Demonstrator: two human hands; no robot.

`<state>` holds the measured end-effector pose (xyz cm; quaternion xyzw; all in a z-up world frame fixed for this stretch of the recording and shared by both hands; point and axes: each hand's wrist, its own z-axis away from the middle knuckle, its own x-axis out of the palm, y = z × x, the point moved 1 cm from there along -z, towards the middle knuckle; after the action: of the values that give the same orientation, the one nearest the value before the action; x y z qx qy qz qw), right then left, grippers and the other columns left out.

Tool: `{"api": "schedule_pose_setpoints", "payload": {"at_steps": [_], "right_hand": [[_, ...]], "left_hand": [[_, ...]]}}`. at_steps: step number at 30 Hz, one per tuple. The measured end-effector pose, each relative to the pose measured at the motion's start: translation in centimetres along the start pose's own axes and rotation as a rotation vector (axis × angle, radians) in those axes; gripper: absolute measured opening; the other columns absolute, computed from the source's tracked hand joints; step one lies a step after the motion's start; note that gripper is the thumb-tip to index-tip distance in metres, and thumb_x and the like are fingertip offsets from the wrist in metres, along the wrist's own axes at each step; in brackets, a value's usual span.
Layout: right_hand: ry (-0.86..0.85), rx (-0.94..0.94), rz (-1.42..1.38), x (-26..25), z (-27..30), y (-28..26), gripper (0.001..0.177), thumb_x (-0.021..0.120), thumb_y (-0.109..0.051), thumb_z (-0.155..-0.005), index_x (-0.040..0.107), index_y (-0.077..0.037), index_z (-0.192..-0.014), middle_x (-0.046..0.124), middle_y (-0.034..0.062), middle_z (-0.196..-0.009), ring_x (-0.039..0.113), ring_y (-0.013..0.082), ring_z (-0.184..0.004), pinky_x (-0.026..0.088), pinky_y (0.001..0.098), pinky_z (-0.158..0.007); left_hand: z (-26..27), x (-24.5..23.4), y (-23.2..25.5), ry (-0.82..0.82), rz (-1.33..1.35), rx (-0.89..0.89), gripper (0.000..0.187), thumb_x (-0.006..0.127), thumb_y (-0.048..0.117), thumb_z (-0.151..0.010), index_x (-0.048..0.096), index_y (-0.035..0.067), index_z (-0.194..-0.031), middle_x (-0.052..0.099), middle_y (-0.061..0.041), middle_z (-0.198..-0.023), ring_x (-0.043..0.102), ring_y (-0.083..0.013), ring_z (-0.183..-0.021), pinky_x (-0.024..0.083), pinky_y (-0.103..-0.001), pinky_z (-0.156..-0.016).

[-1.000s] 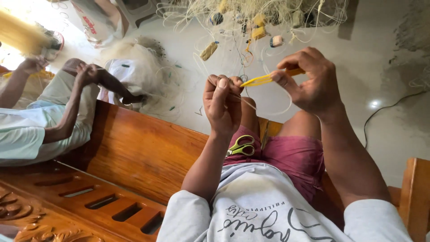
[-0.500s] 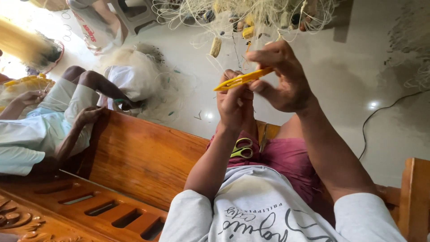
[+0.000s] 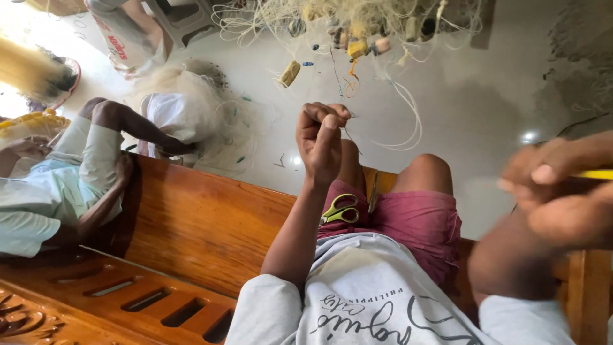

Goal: Attaching floats to a fishing net using a yellow shuttle tool.

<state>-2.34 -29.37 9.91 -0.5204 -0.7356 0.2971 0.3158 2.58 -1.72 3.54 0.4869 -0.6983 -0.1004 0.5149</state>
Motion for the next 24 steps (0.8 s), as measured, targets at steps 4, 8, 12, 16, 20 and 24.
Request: {"api": "schedule_pose_setpoints", "payload": {"at_steps": [4,8,12,16,20,24], "right_hand": [[-0.151,-0.023,0.877,0.8,0.5,-3.0,0.013,0.052,-0.009,-0.111,0.051,0.000,-0.121,0.063,0.0226,-0.110,0.054,0.0245,-0.075,0.046,0.0343,-0.071],[-0.259,0.243,1.254,2.0,2.7,-2.1,0.041,0.065,-0.026,-0.105,0.067,-0.011,-0.142,0.072,-0.0009,-0.100,0.049,0.0119,-0.055,0.042,0.0326,-0.054],[-0.347,0.372,0.982,3.6,6.6,0.3,0.039,0.062,-0.027,-0.092,0.065,-0.011,-0.129,0.074,0.0055,-0.093,0.056,0.0091,-0.047,0.051,0.0237,-0.040],[-0.458,0.235,0.477,6.0,10.7,3.1,0.024,0.064,-0.006,-0.085,0.068,-0.011,-0.108,0.072,0.0023,-0.087,0.065,0.0116,-0.069,0.057,0.0237,-0.060],[-0.505,0.053,0.281,4.3,10.1,5.5,0.034,0.063,-0.039,-0.087,0.084,-0.016,-0.100,0.052,-0.0042,-0.059,0.057,0.0103,-0.043,0.051,0.0243,-0.047],[-0.547,0.072,0.274,3.5,4.1,0.2,0.038,0.041,-0.043,-0.105,0.067,-0.016,-0.111,0.068,-0.0106,-0.071,0.048,0.0043,-0.048,0.039,0.0228,-0.045]], "left_hand": [[-0.1,-0.8,0.5,0.020,0.037,0.003,0.022,0.062,0.020,-0.094,0.045,0.013,-0.084,0.047,-0.002,-0.077,0.056,-0.0176,-0.085,0.043,-0.035,-0.086],[0.1,-1.4,0.4,0.022,0.051,-0.012,0.023,0.063,0.018,-0.094,0.043,0.013,-0.083,0.046,-0.002,-0.077,0.055,-0.0179,-0.083,0.043,-0.033,-0.083],[0.5,-1.2,0.1,0.048,0.039,-0.041,0.025,0.064,0.002,-0.088,0.043,0.013,-0.081,0.051,-0.003,-0.076,0.058,-0.0198,-0.082,0.044,-0.035,-0.083],[0.9,-0.4,0.1,-0.017,-0.067,-0.062,0.035,0.068,0.001,-0.087,0.037,0.014,-0.081,0.037,0.000,-0.069,0.049,-0.0159,-0.070,0.043,-0.029,-0.062],[2.0,-1.4,-3.1,-0.018,-0.055,0.077,0.036,0.077,-0.008,-0.080,0.045,0.007,-0.079,0.049,-0.005,-0.069,0.065,-0.0200,-0.074,0.048,-0.028,-0.064],[2.3,-1.1,0.3,-0.021,-0.099,-0.188,0.025,0.074,0.005,-0.088,0.049,0.012,-0.085,0.060,-0.006,-0.081,0.066,-0.0221,-0.097,0.053,-0.037,-0.091]]}}
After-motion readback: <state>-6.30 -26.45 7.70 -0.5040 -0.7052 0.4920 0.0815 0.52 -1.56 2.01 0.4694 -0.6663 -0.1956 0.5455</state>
